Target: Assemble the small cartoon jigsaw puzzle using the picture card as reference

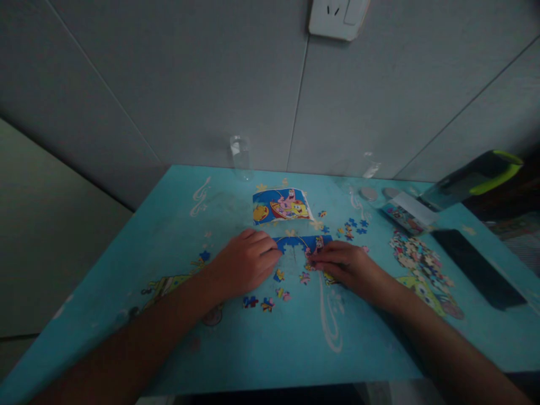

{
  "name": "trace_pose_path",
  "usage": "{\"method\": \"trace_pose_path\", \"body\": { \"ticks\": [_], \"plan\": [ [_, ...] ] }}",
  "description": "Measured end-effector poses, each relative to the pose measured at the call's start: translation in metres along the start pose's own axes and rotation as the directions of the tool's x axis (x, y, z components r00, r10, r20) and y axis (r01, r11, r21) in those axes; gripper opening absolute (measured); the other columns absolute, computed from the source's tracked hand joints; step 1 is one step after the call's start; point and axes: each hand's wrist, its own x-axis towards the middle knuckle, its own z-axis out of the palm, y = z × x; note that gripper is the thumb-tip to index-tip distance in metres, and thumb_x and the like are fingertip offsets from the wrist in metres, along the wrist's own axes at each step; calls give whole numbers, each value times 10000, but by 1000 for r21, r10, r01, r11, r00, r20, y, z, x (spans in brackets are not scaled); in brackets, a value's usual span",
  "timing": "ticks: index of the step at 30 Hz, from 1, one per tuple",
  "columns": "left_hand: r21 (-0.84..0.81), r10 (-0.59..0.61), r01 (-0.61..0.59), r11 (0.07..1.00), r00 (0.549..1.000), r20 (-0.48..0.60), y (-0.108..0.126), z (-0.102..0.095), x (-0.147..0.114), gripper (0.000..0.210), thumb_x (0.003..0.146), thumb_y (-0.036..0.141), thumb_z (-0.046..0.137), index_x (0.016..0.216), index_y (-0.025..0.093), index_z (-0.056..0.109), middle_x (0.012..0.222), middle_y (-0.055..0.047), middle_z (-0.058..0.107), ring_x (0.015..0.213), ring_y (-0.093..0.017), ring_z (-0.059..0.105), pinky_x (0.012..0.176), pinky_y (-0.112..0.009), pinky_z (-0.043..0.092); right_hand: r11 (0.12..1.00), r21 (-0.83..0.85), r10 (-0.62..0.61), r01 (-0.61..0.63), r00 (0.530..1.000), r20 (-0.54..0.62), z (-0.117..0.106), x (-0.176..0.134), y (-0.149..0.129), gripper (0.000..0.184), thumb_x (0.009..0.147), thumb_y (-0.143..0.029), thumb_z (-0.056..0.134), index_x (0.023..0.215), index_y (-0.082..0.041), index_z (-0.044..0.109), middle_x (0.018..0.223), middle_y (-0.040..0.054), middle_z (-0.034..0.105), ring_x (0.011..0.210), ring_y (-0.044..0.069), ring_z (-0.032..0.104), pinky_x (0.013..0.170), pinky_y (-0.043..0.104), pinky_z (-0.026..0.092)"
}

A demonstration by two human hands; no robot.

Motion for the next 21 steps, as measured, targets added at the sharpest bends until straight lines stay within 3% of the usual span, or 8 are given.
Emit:
{"method": "trace_pose_path", "body": {
  "ticks": [8,21],
  "plan": [
    [-10,18,-18,1000,1000,-8,2,-1,0,178,1020,218,528,1064,183,698,988,-55,690,928,-201,593,831,-377,435,996,-44,79,-82,994,-75,-11,0,-1,212,1016,-322,587,1103,-255,768,989,44,755,896,171,696,826,317,555],
    [-67,80,-79,995,996,23,26,5,11,229,1014,216,541,1206,182,659,1170,-78,694,1051,-225,607,907,-404,467,996,-76,-36,37,999,26,-13,1,-11,191,1014,-292,596,1096,-235,759,1010,47,753,954,175,684,893,347,532]
  ]
}}
